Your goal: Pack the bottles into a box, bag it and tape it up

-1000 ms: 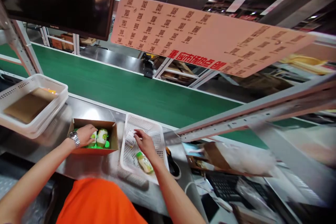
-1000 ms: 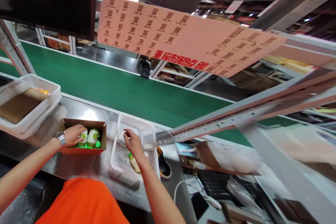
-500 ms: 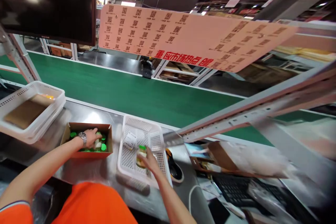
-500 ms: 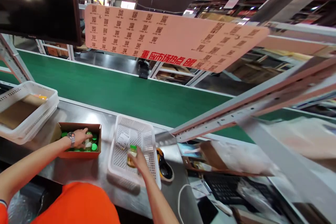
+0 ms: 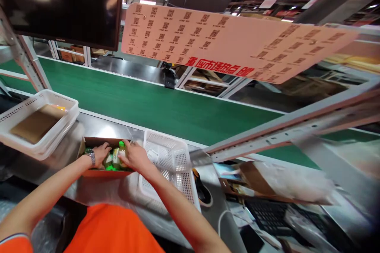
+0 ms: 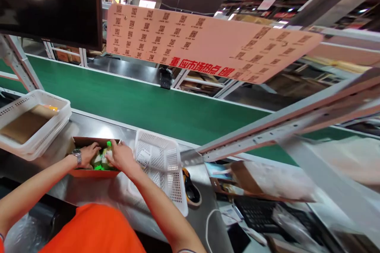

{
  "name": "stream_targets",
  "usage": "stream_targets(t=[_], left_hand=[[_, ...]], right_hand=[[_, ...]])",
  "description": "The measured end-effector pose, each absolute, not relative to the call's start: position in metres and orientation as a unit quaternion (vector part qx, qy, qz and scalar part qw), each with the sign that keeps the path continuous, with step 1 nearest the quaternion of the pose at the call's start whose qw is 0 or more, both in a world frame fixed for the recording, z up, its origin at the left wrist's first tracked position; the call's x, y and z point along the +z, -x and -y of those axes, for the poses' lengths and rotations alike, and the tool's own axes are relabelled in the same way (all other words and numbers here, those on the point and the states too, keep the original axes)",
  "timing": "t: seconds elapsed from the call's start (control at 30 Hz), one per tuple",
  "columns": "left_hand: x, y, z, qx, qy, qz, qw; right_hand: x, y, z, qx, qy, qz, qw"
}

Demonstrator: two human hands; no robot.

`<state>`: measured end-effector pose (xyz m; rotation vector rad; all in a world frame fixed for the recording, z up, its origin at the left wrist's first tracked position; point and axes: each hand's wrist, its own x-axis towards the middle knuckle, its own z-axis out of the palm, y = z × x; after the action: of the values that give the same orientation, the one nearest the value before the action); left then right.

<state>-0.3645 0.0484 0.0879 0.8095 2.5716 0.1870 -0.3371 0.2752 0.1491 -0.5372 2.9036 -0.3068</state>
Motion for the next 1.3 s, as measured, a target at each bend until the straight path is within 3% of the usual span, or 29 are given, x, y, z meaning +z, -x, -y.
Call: stream_targets(t=[0.13,0.23,0.43,0.63,0.83,1.03,1.3], left_hand=[[0.092,0.348,-0.048,0.023,-0.219,-0.952,0.211],[0.095,0.347,-0.038,0.015,-0.154,-0.966,0.206],[0.088,0.361,-0.022,0.0,-0.141,-0.946,0.291],[0.094,0.362,-0.024,-0.008,-0.17,-0.941,0.291],[0.11,0.348,-0.011,-0.03,-0.207,-0.934,0.289],[0.125,0.337,-0.01,-0.073,-0.172,-0.953,0.238],[0.126,0.349,-0.013,-0.064,-0.188,-0.938,0.284]], right_hand=[[0.141,0.341,-0.257,0.013,0.163,-0.981,0.105],[0.141,0.342,-0.254,0.029,0.16,-0.98,0.115],[0.138,0.339,-0.257,0.06,0.188,-0.975,0.106],[0.138,0.338,-0.266,0.04,0.251,-0.96,0.119],[0.14,0.345,-0.246,0.002,0.324,-0.943,0.073],[0.113,0.36,-0.197,0.019,0.352,-0.925,0.14],[0.089,0.371,-0.176,-0.036,0.338,-0.919,0.201]])
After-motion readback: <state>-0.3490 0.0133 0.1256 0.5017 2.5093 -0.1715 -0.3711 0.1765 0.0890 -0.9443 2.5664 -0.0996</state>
